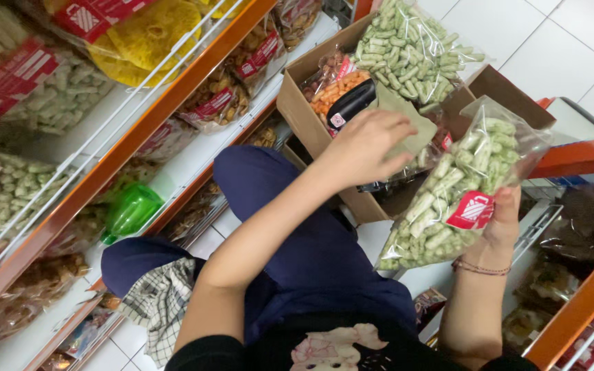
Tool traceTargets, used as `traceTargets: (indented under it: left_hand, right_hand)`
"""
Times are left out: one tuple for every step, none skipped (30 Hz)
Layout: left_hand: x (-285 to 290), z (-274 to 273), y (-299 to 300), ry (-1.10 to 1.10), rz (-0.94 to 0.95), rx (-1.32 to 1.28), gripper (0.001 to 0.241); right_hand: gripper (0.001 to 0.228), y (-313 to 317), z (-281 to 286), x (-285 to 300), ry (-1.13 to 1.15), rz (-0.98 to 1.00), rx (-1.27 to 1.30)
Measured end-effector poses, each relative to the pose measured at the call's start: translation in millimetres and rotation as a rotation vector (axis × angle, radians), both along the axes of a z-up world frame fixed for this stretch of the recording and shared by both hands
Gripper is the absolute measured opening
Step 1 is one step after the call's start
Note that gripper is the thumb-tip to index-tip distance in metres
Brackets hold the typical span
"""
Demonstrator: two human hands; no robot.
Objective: The person wipes down grocery store shelves and individual snack bags using a cloth, then rearranges the bags on the shelves.
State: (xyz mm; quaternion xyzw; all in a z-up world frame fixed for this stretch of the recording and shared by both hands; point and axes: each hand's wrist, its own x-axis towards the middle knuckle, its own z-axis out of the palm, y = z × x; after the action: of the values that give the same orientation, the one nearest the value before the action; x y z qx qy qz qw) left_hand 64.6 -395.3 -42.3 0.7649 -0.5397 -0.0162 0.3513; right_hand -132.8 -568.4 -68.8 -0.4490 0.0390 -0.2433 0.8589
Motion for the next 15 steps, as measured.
traceTargets:
  left_hand:
    - [-8, -10, -10, -0.119, -0.022, 0.057, 0.055]
    - [-13, -19, -17, -0.238, 0.036, 0.074, 0.063]
    - [-17, -25, -22, -0.359, 0.097, 0.090, 0.070]
    - [-20, -30, -27, -0.480, 0.158, 0.106, 0.078]
    - [-21, -33, -30, -0.498, 0.159, 0.202, 0.068]
    - [-21, -34, -33, -0.516, 0.160, 0.299, 0.058]
    - [-20, -33, -34, -0.536, 0.161, 0.396, 0.048]
    - [-17, -32, -34, -0.408, 0.154, 0.373, 0.041]
    - [-13, -29, -33, -0.281, 0.147, 0.349, 0.034]
    - [-9, -25, -31, -0.154, 0.140, 0.324, 0.028]
    - [-6, -21, -28, 0.144, 0.212, 0.289, 0.033]
    - [-1, -16, -24, 0.443, 0.281, 0.251, 0.037]
    - [5, -11, -17, 0.743, 0.346, 0.207, 0.042]
    - [8, -5, -8, 0.765, 0.305, -0.010, 0.041]
    - [10, 1, 1, 0.780, 0.262, -0.227, 0.041]
  right_hand:
    - [0.083, -1, 0, 0, 0.004, -0.007, -0.004]
    - [0.082, -2, -1, 0, 0.008, -0.014, -0.009]
    - [0.083, -4, -2, 0, 0.017, -0.030, -0.019]
    - [0.085, -7, -5, 2, 0.025, -0.046, -0.030]
    - [0.087, -9, -8, 2, 0.035, -0.061, -0.040]
    - [0.086, -12, -11, 1, 0.042, -0.074, -0.031]
    - [0.086, -13, -16, 1, 0.046, -0.086, -0.020]
    - [0.085, -14, -21, 1, 0.051, -0.098, -0.009]
    - [0.082, -16, -25, 0, 0.050, -0.097, 0.010]
    - [0.078, -18, -28, -1, 0.049, -0.095, 0.030]
    - [0.075, -20, -31, -1, 0.048, -0.093, 0.049]
    - [0.071, -20, -34, 1, 0.074, -0.114, 0.045]
    - [0.067, -19, -36, 3, 0.101, -0.134, 0.039]
    - [0.063, -18, -35, 4, 0.128, -0.154, 0.033]
    - [0.060, -16, -34, 6, 0.134, -0.167, 0.014]
